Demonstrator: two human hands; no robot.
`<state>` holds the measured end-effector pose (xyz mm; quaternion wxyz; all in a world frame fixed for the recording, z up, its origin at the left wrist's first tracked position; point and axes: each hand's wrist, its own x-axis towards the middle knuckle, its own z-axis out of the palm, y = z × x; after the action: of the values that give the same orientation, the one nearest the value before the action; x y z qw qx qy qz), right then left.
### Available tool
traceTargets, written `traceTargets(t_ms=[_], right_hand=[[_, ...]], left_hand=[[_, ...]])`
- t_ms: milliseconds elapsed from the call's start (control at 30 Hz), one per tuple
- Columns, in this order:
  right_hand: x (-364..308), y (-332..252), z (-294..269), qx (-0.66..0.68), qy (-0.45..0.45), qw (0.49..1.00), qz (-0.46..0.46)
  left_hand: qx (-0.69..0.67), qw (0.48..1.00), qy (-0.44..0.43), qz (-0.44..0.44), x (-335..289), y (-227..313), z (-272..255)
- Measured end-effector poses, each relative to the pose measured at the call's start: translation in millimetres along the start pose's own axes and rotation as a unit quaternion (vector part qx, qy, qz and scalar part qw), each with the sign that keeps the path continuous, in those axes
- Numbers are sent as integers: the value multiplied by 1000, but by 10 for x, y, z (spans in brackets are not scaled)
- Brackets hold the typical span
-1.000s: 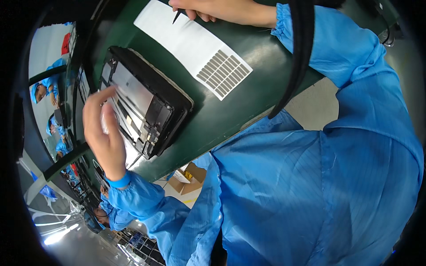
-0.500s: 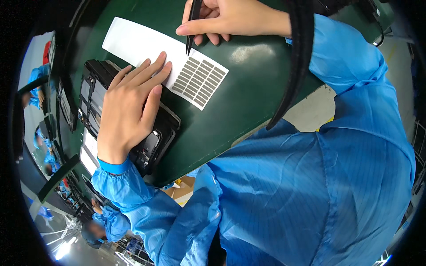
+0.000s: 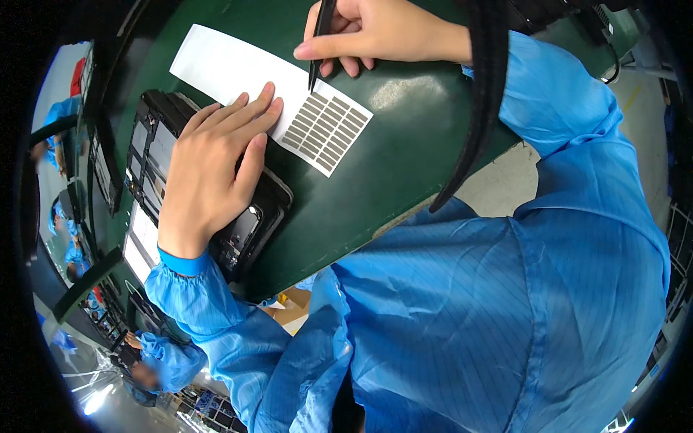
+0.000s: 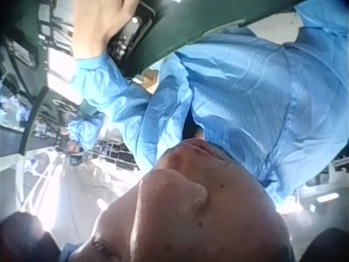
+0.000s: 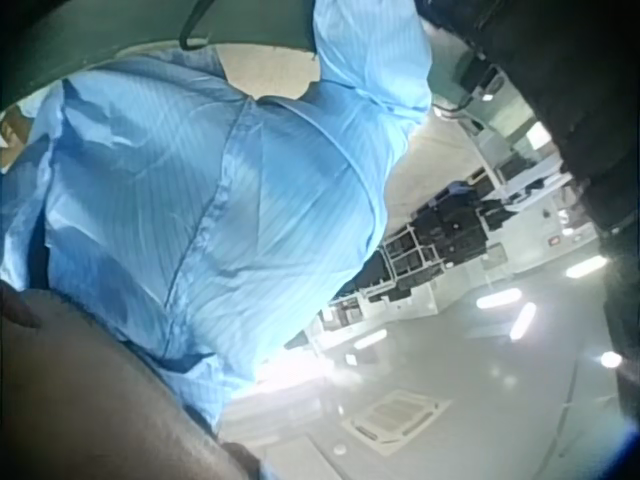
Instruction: The person uses tweezers and fingers to pick up small electronic components and adhesive strips, attaches them onto tablet frames, and moves the assembled frames along the workstation.
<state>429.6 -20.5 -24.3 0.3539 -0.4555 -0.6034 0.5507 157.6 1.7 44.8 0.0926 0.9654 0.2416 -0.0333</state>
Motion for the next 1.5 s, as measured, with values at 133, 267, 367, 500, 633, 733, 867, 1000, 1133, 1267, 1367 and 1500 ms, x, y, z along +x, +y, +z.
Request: traceTargets(t_ms=[133,267,367,500,633,733,867,1000,1133,1267,1367,1500], right_hand=[[-11,-31,29,-15,-4,1000,-6],[-14,-28,3,-20,-22,1000,-4],[-26,-36,8,-17,-21,1000,-12],[-41,-45,-18,-11,-1,1000,-4],[-33,-5,-13,-12,-2,1000,-4],[-4,-62,-3,-30,-17,999,-10],[33,-70,-48,9,-5,999,-46],[176,-14,-75,105,94,988,-62],[501,-297,86,68,101,989,-87],[1220,-811,801,9,54,990,-129],[1653,-941,1224,-10,3,989,-145],[1979,-1000,1548,-22,-43,990,-131]], left_hand=[[-7,1000,4,-3,-14,5,16],[-3,1000,7,-4,-15,10,9],[-3,1000,9,-2,-20,19,12],[-10,1000,10,-1,-12,44,24],[-8,1000,12,3,12,20,43],[-8,1000,24,-6,-49,11,27],[-16,999,37,-9,-141,-23,30],[-32,995,92,36,-133,-91,7],[-85,968,236,-26,-627,-233,-389],[-115,901,376,-185,-1347,-715,-240],[-91,880,417,-207,-1356,-930,123],[-154,844,456,-239,-1383,-925,285]])
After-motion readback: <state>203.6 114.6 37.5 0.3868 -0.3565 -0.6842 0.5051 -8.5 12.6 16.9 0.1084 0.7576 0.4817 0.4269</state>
